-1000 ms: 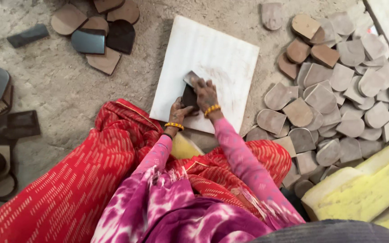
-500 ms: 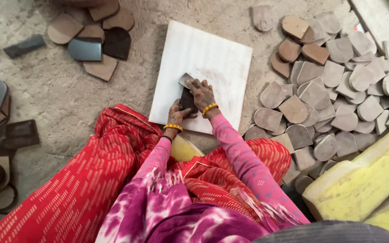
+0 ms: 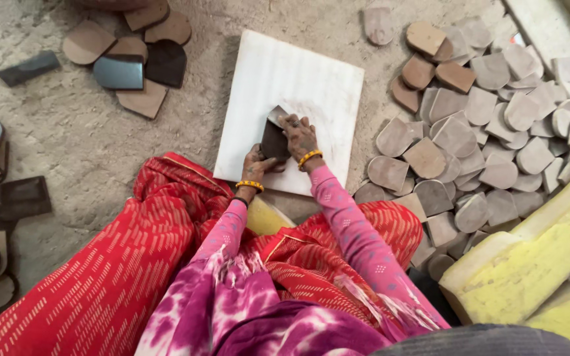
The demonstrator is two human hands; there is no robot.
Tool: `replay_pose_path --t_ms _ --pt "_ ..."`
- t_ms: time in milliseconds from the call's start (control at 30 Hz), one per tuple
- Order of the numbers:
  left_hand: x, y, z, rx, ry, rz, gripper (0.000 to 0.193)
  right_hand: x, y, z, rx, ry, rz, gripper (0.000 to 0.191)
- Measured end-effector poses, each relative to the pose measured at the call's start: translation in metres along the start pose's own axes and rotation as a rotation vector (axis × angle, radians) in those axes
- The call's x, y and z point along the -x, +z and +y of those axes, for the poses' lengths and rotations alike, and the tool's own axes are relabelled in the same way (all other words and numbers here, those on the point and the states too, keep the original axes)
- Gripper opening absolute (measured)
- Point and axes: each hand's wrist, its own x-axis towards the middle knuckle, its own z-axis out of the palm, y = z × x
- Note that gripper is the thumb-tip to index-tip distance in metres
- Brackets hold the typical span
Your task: The person sits on the floor and grinds small dark stone pieces against a flat white grinding slab, rubbing each piece back and forth to smooth its surface, then sets finished pieces aside and picks up new ones from the surrounding piles.
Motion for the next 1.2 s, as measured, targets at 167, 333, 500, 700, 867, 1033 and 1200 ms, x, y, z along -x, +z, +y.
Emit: replay_pose_path --t_ms 167,333,500,700,867,1033,1200 --pt "0.001 -0.004 -0.003 -0.194 0.108 -0.040 0.038 0.056 0.011 -0.029 0.077 -0.047 0.033 0.047" --pt "0.000 -0.001 0.005 0.033 -0.024 -0.052 0.039 0.038 0.002 -0.014 0.117 0.055 0.029 0.051" --pt "-0.002 0.002 0.009 -0.028 -0.018 -0.037 0.044 0.012 -0.001 -0.008 0.137 0.051 0.042 0.038" --pt "-0.001 -0.002 0.001 -0.214 0.138 -0.068 0.042 0.075 0.017 -0.029 0.078 0.004 0.081 0.057" --pt "-0.002 0.008 0.012 -0.003 -0.030 -0.004 0.044 0.009 -0.007 -0.003 0.099 0.110 0.042 0.042" --pt "0.001 0.005 0.004 -0.034 0.085 -0.038 0.039 0.054 0.005 -0.025 0.031 0.054 0.151 0.044" --pt "-0.004 0.000 0.003 -0.005 0.088 -0.077 0.043 0.069 0.015 -0.022 0.134 0.047 0.105 0.058"
